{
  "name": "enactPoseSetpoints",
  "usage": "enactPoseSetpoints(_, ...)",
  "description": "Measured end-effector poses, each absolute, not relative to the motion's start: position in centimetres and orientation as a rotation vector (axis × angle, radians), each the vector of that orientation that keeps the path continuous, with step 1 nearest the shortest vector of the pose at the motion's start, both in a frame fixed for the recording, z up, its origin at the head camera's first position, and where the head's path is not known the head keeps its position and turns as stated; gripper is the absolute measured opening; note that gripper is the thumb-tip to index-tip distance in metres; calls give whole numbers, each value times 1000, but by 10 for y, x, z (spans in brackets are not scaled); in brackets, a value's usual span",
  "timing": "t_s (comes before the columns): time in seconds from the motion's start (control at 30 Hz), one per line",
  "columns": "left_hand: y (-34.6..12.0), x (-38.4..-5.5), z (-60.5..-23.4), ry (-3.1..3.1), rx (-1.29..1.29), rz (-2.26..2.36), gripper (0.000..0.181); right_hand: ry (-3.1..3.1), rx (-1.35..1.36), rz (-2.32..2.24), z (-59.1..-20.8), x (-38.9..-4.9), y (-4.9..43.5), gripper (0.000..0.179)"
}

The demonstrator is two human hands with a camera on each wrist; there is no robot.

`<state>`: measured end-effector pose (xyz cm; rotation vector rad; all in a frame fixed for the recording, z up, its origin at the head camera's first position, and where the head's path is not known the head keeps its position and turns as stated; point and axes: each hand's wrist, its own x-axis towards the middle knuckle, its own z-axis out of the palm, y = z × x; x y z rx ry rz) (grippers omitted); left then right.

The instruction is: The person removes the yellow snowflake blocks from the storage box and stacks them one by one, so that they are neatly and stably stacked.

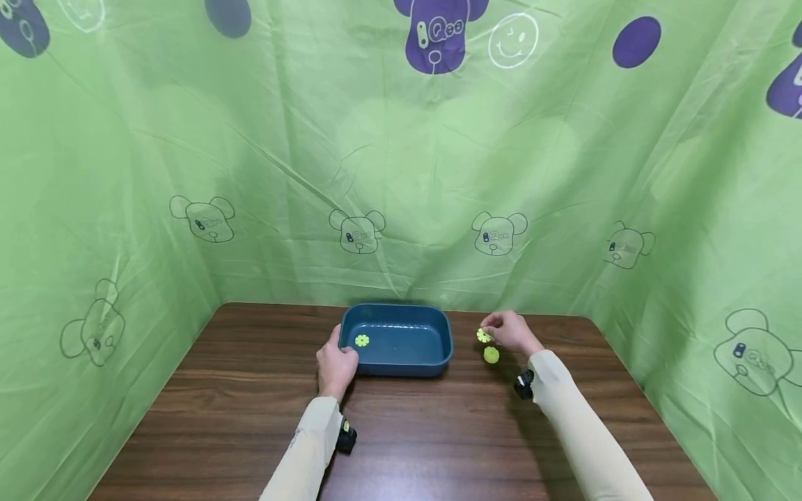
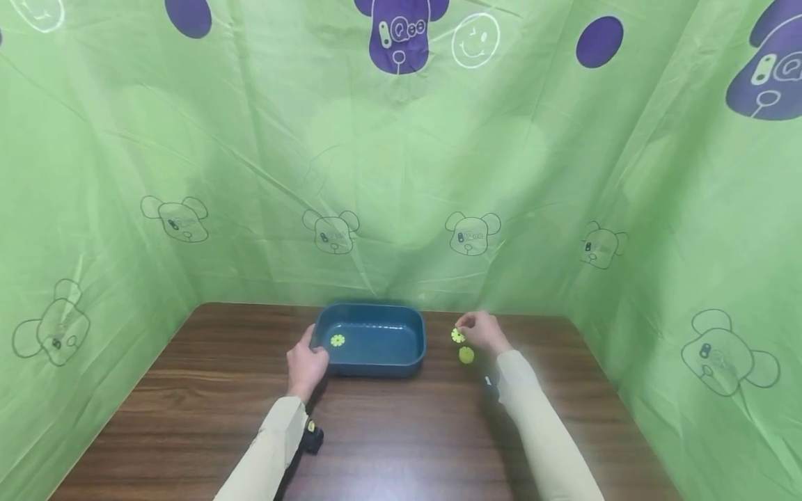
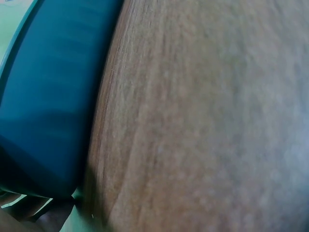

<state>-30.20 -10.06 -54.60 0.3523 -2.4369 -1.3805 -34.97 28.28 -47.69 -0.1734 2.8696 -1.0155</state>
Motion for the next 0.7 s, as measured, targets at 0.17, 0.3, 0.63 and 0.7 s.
enactPoseSetpoints(0.17, -100, -301, -546, -2437, 359, -1384, 60, 2822, -146, -1066, -486, -343, 291, 15)
enactPoseSetpoints(0.3, -100, -302, -546, -2436, 358, -1389, 59, 2795, -128, -1102, -490, -340, 295, 16)
enactPoseSetpoints(0.63, -100, -303, -547, -2436, 366, -1403, 61, 2762, -44, -1143, -502, -339, 304, 13)
enactPoseSetpoints(0.7, -100, -303, -548, -2435, 366, -1399, 60, 2774, -52, -1130, -505, -339, 305, 13)
